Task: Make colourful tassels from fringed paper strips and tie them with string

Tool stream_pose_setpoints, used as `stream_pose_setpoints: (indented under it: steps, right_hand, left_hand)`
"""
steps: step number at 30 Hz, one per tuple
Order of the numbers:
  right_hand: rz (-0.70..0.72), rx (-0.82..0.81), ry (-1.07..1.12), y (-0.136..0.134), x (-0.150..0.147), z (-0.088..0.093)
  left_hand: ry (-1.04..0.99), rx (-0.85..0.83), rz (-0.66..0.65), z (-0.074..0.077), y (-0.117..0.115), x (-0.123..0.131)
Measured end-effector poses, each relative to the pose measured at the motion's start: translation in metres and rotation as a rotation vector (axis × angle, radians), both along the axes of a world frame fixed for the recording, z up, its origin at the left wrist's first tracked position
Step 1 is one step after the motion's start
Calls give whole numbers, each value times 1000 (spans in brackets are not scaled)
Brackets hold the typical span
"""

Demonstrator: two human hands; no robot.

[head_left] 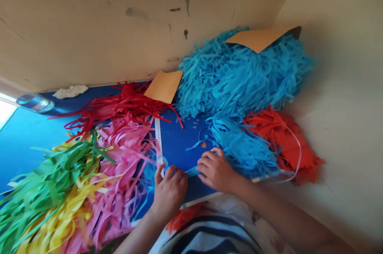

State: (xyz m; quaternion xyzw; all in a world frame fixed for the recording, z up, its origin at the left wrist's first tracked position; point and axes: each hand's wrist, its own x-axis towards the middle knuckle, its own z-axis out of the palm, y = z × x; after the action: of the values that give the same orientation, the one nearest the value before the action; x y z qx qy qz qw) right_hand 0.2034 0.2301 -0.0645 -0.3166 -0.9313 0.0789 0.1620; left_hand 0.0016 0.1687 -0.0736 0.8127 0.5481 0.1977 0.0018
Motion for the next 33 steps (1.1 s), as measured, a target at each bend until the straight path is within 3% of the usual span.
stream_pose_setpoints:
  steps: [3,7,12,17,26,33]
  right_hand:
    - [-9,55,-45,-8,-1,-1]
    - [-80,83,39,-9,15,-16]
    - [-217,-114,199,3,36,-27]
    - [-258,-287,233,13,35,-20]
    - [-379,-348,184,14,26,-14]
    - [-501,-386,-3,18,17,-1]
  left_hand:
    - [-20,42,-2,-6,-4,-4]
    - [-50,31,3,-7,-8,-13]
    - [-174,-97,27,-6,-2,-28]
    - [-236,-181,104,-9,1,-33]
    - [-207,-186,165,-8,5,-26]
    - [-104,-248,171,-2,13,-21]
